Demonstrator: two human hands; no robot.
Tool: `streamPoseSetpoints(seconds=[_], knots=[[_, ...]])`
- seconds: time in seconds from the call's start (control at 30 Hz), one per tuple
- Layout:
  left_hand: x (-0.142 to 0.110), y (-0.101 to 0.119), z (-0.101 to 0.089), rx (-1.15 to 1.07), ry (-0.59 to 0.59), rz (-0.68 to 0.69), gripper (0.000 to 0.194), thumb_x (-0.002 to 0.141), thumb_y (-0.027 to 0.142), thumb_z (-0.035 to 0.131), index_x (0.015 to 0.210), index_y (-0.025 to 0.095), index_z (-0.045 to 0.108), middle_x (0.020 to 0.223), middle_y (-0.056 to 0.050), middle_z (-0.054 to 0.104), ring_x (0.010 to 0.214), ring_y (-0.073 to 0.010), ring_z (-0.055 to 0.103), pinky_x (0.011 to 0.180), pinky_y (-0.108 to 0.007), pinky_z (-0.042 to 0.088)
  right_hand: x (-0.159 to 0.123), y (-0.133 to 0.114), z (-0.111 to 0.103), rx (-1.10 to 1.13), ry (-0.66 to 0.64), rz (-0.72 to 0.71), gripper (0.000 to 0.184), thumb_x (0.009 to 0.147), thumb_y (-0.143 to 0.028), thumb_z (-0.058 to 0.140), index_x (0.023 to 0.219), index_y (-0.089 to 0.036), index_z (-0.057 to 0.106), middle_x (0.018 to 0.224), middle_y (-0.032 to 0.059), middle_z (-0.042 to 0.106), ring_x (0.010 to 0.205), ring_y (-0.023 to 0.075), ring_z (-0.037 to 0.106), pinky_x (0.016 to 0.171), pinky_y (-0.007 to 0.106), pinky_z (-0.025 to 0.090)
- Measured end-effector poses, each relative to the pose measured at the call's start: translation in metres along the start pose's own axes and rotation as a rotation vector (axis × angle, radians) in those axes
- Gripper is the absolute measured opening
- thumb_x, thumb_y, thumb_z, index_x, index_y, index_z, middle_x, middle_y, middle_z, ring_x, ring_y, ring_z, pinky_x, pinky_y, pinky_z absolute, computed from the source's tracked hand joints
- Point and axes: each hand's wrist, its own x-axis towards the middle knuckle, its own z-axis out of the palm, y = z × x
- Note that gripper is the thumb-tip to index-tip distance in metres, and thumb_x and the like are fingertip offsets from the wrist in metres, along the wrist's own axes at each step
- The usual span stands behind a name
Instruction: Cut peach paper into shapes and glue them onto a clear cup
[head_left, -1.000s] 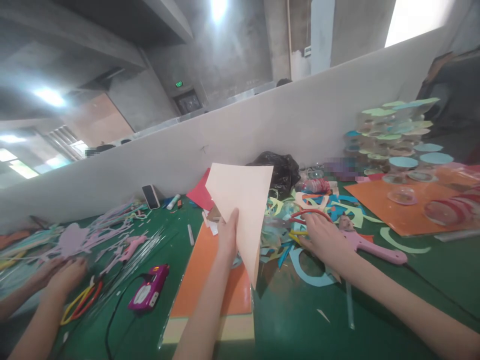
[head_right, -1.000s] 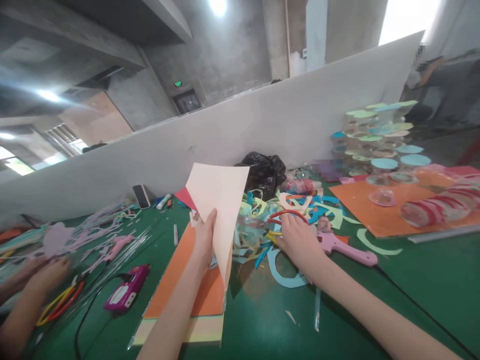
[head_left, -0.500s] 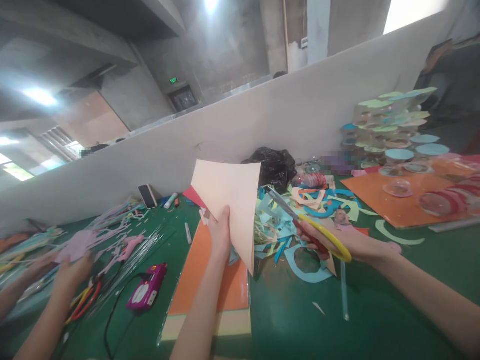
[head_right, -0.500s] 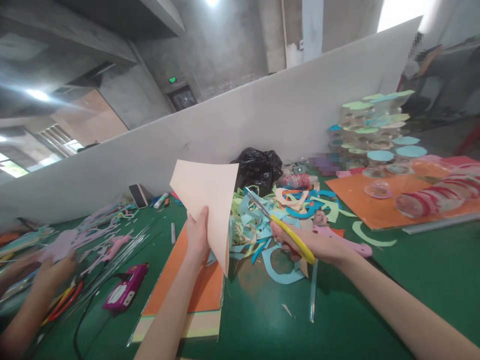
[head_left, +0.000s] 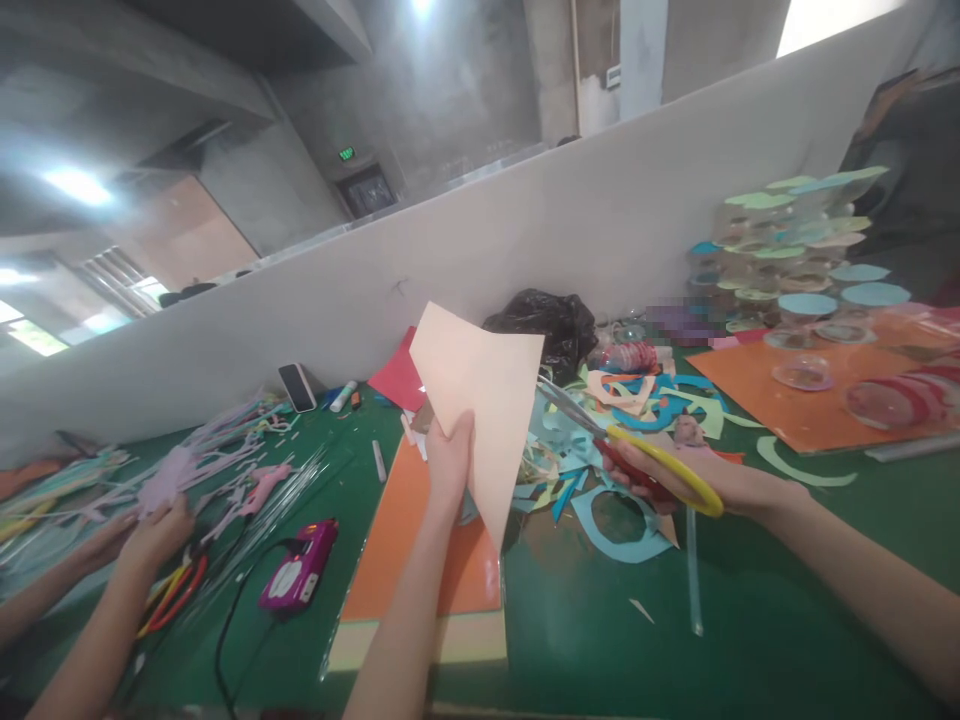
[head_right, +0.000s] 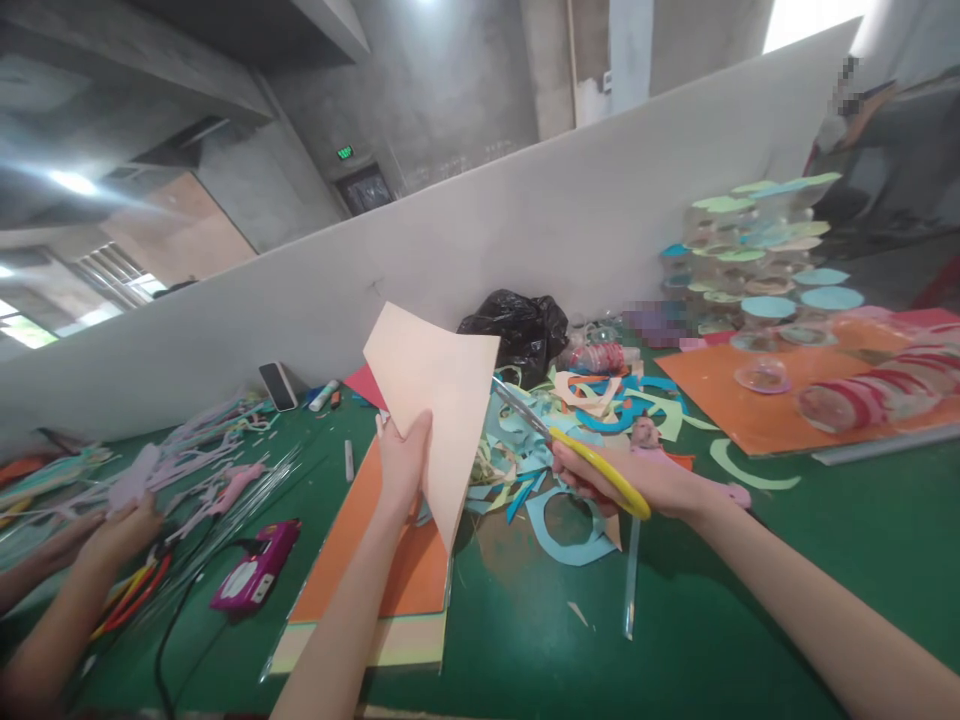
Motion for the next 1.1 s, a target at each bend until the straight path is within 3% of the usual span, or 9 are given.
streamPoseSetpoints(seconds=[0.1,0.33,0.57,0.9,1.1], knots=[[0.003,-0.002,-0.002,0.01,0.024,-0.004,0.031,0.087,0.026,0.065,0.116,0.016,0.066,0.122,-0.011,0.071,0.106,-0.0223,0.069,0.088,-0.03,0.057,0.002,0.005,-0.003,0.014,-0.038,0.038,0.054,0.089,-0.074,0.052,0.087,-0.02,0.047,0.076,-0.0015,0.038,0.063,0.0098,0.03,0.05,0.019,0.029],[0.001,0.001,-0.002,-0.033,-0.061,-0.016,0.03,0.087,0.027,0.066,0.114,0.015,0.067,0.121,-0.012,0.072,0.108,-0.0233,0.069,0.093,-0.031,0.055,0.001,0.0,-0.002,-0.009,-0.06,-0.011,0.054,0.087,-0.072,0.057,0.087,-0.022,0.039,0.075,-0.004,0.03,0.062,0.0092,0.024,0.049,0.021,0.018],[0.005,-0.006,-0.003,-0.091,-0.025,-0.028,0.034,0.084,0.031,0.069,0.115,0.017,0.067,0.123,-0.011,0.071,0.108,-0.0252,0.069,0.093,-0.035,0.056,0.0,-0.008,-0.004,-0.063,-0.021,0.032,0.072,0.072,-0.09,0.053,0.084,-0.022,0.033,0.063,-0.0095,0.028,0.05,0.0046,0.018,0.045,0.02,0.016],[0.0,-0.008,0.002,-0.055,-0.083,-0.019,0.038,0.082,0.036,0.071,0.115,0.016,0.066,0.122,-0.013,0.071,0.108,-0.0271,0.069,0.091,-0.037,0.057,-0.002,-0.001,-0.008,-0.097,-0.092,-0.035,0.054,0.094,-0.073,0.044,0.082,-0.021,0.034,0.066,-0.0083,0.03,0.046,0.0032,0.022,0.043,0.022,0.016],[0.002,-0.013,0.002,-0.067,-0.123,-0.044,0.041,0.082,0.037,0.071,0.116,0.015,0.065,0.121,-0.014,0.072,0.107,-0.026,0.069,0.089,-0.037,0.056,0.001,0.007,-0.012,-0.09,-0.13,-0.049,0.05,0.095,-0.07,0.045,0.086,-0.021,0.037,0.07,-0.0071,0.033,0.048,0.0034,0.025,0.044,0.024,0.016]])
